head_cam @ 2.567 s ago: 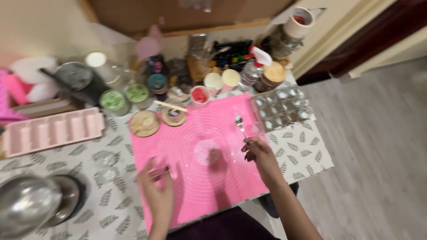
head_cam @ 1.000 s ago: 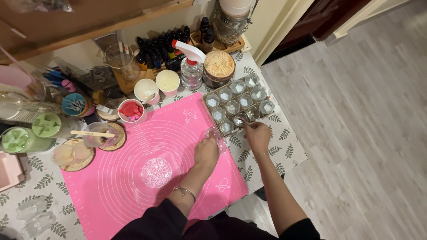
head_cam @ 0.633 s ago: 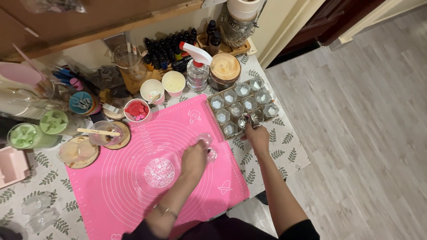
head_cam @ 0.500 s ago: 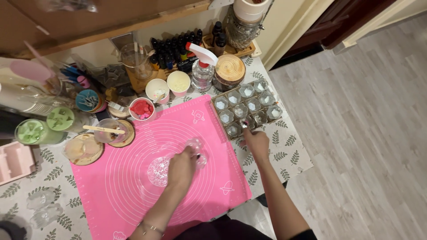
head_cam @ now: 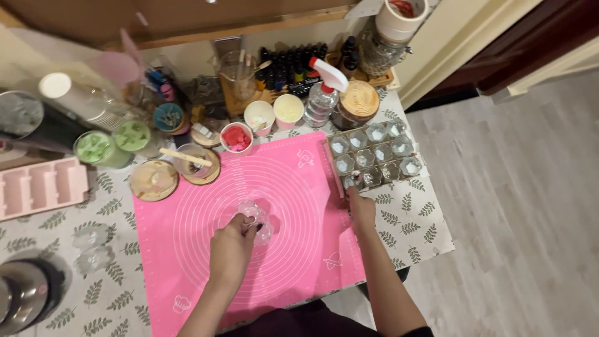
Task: Cleaning residue from small glass jars using a spoon and organizing them into a metal tray.
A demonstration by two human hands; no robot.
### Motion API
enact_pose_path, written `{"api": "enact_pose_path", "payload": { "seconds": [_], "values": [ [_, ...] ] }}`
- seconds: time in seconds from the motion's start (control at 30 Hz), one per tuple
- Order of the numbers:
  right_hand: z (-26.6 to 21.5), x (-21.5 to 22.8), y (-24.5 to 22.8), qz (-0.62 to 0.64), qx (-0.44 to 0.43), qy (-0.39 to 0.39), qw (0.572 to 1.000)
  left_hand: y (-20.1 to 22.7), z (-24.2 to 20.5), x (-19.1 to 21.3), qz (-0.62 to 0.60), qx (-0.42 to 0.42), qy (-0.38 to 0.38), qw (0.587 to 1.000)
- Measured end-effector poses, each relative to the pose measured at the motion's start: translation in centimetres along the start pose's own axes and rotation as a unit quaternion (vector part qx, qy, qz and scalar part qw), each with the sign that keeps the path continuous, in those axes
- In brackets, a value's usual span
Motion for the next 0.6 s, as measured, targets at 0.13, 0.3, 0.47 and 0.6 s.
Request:
{"api": "enact_pose_path", "payload": {
  "seconds": [0.13,0.3,0.47,0.6],
  "values": [
    [2.6,-0.5,2.5,0.061,-0.047,-0.043,0.996,-1.3,-0.7,0.5,-0.026,0.028,-0.003,0.999],
    [1.9,-1.2,2.1,-0.026,0.033,-0.005,0.999,-3.2,-1.9,1.0,-0.025,0.057,-0.003,0.998],
    [-1.9,-0.5,-1.0,-0.088,0.085,0.055,0.991,-6.8,-2.3,0.4,0.009,0.082,0.005,0.997],
    [-4.8,-0.4,-0.7,-0.091,0.115,0.043,0.988,-10.4,-2.8,-0.1,-0.011,0.080,0.055,0.995]
  ]
}}
Point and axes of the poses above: each hand's wrist, its own z-axis towards the middle knuckle, its own x-axis out of the back of the hand, y = z × x, the point moved 3 cm from there along z, towards the middle knuckle, and after that the axes turned 13 degrees about z, right-handed, at the moved point
